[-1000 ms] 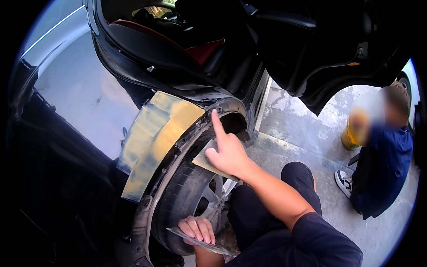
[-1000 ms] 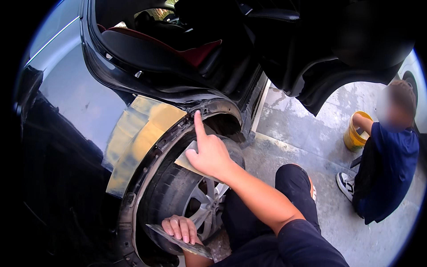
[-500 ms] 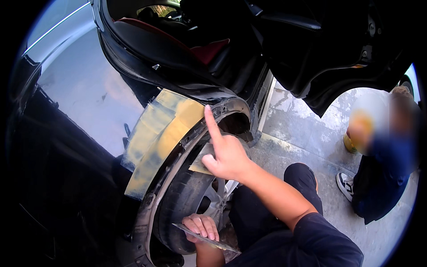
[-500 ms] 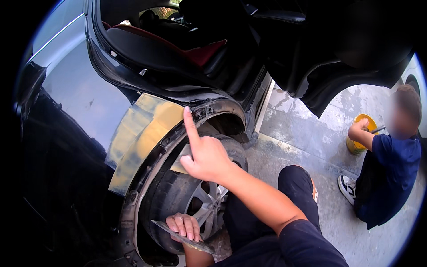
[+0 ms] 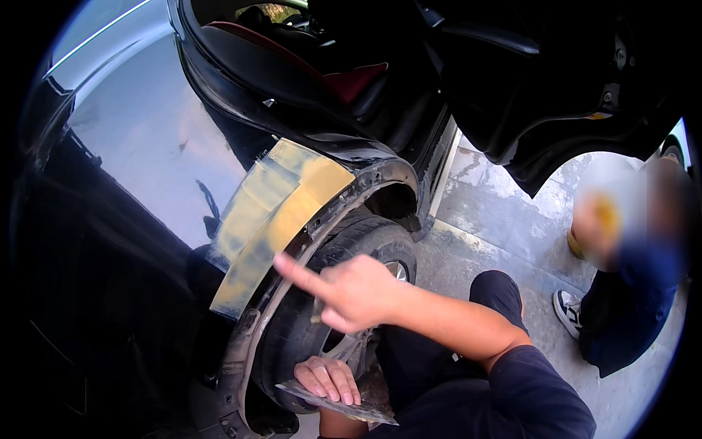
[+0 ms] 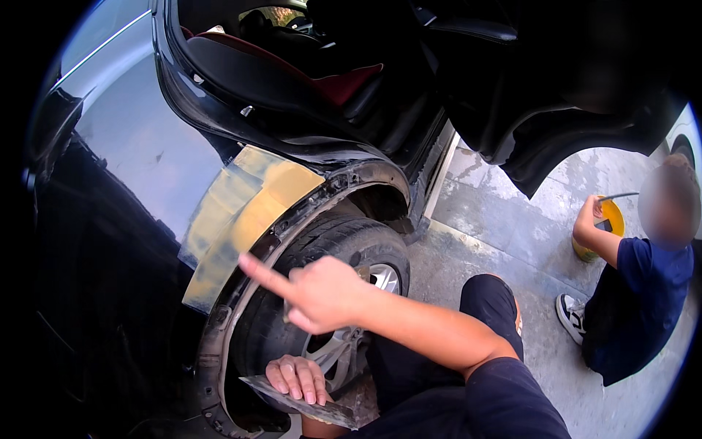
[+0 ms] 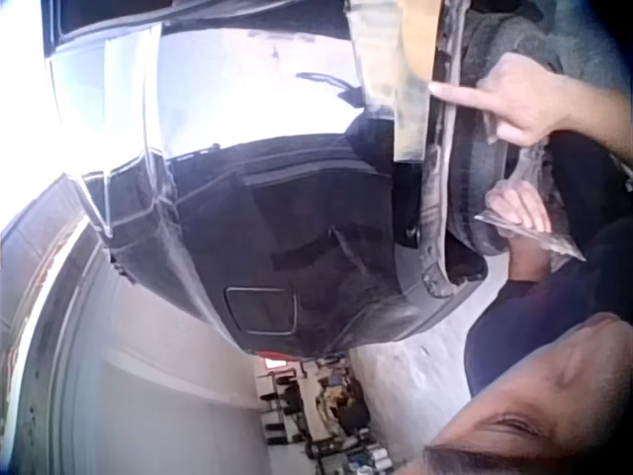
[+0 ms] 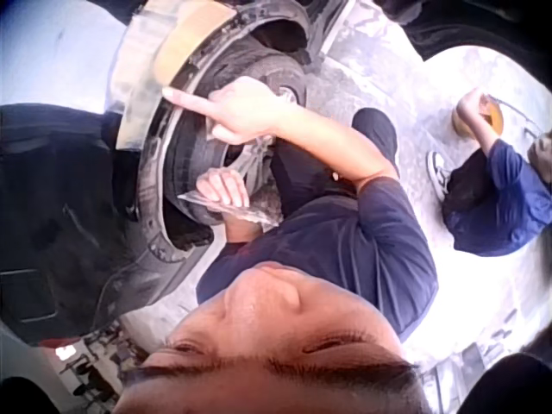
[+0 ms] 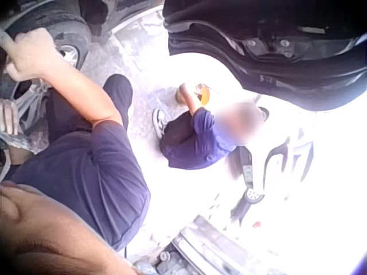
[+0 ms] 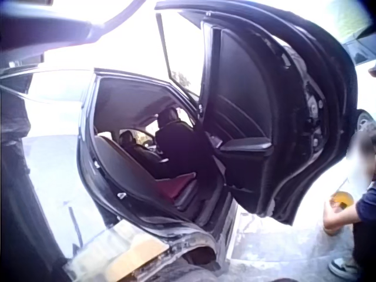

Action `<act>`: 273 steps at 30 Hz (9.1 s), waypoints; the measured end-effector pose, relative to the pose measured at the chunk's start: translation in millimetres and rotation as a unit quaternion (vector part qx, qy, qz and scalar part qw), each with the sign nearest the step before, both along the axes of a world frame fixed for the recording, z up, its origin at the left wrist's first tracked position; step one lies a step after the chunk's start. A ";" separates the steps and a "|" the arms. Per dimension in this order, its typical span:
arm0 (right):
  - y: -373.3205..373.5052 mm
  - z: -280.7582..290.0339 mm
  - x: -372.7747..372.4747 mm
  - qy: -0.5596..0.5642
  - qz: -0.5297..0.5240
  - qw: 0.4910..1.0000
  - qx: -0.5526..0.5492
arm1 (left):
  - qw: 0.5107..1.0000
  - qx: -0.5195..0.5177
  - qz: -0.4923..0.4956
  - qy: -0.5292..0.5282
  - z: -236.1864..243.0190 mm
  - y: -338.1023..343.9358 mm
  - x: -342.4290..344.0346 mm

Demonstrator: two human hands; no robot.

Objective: The person applies yellow body filler to a damaged area on a car's rear wheel arch using a metal spreader. They repeatedly smooth the filler and scrape it off the tool, working on the same section of the vehicle's body panel.

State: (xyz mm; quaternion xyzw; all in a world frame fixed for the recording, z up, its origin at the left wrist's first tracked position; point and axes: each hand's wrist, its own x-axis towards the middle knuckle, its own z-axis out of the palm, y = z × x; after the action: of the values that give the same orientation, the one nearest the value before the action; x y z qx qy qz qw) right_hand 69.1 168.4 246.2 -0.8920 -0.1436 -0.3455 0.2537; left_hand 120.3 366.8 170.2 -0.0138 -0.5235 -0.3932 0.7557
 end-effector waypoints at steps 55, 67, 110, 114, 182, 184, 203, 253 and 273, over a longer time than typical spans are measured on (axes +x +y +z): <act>-15.3 -11.2 -121.9 -0.079 0.011 0.936 0.343 | 0.860 0.230 0.426 0.158 11.4 -52.6 -48.5; -28.7 -51.5 -127.5 -0.003 0.139 0.644 0.752 | 0.917 0.286 0.169 0.219 10.6 -68.9 -44.4; -0.6 2.5 -126.9 0.027 -0.081 0.913 0.400 | 0.534 0.035 0.751 -0.387 17.7 -66.6 -35.5; -6.7 5.3 -128.8 0.017 0.032 0.766 0.642 | 0.534 0.060 0.749 -0.387 9.7 -64.8 -33.3; 32.0 28.7 6.2 -0.279 -0.087 0.952 -0.089 | 0.814 0.177 0.540 -0.121 -21.9 7.3 23.8; 31.7 25.1 0.5 -0.265 -0.081 0.957 -0.090 | 0.818 0.156 0.537 -0.135 -26.6 7.7 28.5; 21.4 32.2 10.2 -0.292 -0.085 0.949 -0.080 | 0.867 0.114 0.483 -0.050 -26.9 9.3 26.1; -16.3 10.4 7.4 -0.272 -0.116 0.953 -0.068 | 0.868 0.086 0.479 -0.102 -29.1 5.0 33.3; -50.6 33.1 18.1 -0.304 -0.138 0.940 -0.066 | 0.862 0.102 0.484 -0.109 -29.3 10.3 32.5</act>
State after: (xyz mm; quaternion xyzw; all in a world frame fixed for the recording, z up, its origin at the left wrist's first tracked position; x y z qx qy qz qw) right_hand 87.2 117.7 279.3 -0.7706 -0.1114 -0.6213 0.0883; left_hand 152.8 377.2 140.9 0.3615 -0.5004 -0.0286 0.7862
